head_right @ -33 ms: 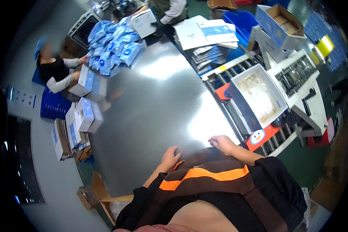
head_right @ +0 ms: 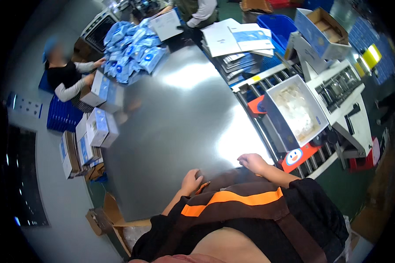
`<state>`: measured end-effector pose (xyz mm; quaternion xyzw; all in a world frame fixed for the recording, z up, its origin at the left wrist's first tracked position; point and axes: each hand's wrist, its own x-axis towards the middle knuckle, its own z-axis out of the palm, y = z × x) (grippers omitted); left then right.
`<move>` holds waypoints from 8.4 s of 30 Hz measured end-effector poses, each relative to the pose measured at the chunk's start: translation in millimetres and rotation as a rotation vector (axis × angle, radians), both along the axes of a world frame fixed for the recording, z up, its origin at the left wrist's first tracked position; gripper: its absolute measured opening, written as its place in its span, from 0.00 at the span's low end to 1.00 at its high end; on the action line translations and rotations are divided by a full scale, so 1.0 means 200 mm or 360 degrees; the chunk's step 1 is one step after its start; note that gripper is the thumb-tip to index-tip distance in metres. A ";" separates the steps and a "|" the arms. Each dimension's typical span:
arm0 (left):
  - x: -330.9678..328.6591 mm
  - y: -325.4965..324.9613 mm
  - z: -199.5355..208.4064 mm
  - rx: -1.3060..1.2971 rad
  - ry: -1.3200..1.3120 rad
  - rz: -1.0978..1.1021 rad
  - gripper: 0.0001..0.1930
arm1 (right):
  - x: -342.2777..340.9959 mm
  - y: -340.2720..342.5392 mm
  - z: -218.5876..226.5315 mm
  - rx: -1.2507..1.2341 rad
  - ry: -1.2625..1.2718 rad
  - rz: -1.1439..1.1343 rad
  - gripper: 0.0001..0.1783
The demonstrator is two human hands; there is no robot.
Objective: The person packs blue-wrapped items into cardboard boxes on a metal table. They place the items inside, add a white paper sheet, and close the box flaps. The person repeats this process for multiple boxes.
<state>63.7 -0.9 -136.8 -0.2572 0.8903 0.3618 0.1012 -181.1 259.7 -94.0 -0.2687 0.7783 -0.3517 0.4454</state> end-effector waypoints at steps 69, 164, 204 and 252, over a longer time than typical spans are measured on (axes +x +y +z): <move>0.49 0.19 -0.09 0.0888 -0.0023 0.0937 0.22 | 0.00 -0.17 -0.09 0.0274 0.0638 0.0796 0.22; 0.89 -0.48 1.23 0.0283 0.2220 0.1322 0.38 | -0.22 -0.24 1.42 -0.0792 0.1005 0.0668 0.11; 0.26 0.23 1.32 -0.0032 -0.0382 -0.0304 0.32 | 0.37 -0.66 0.56 -0.1035 0.1493 0.0935 0.26; 0.99 -0.89 0.55 -0.0354 0.0344 0.0898 0.15 | 0.31 -1.29 0.33 -0.0437 0.1968 0.0975 0.13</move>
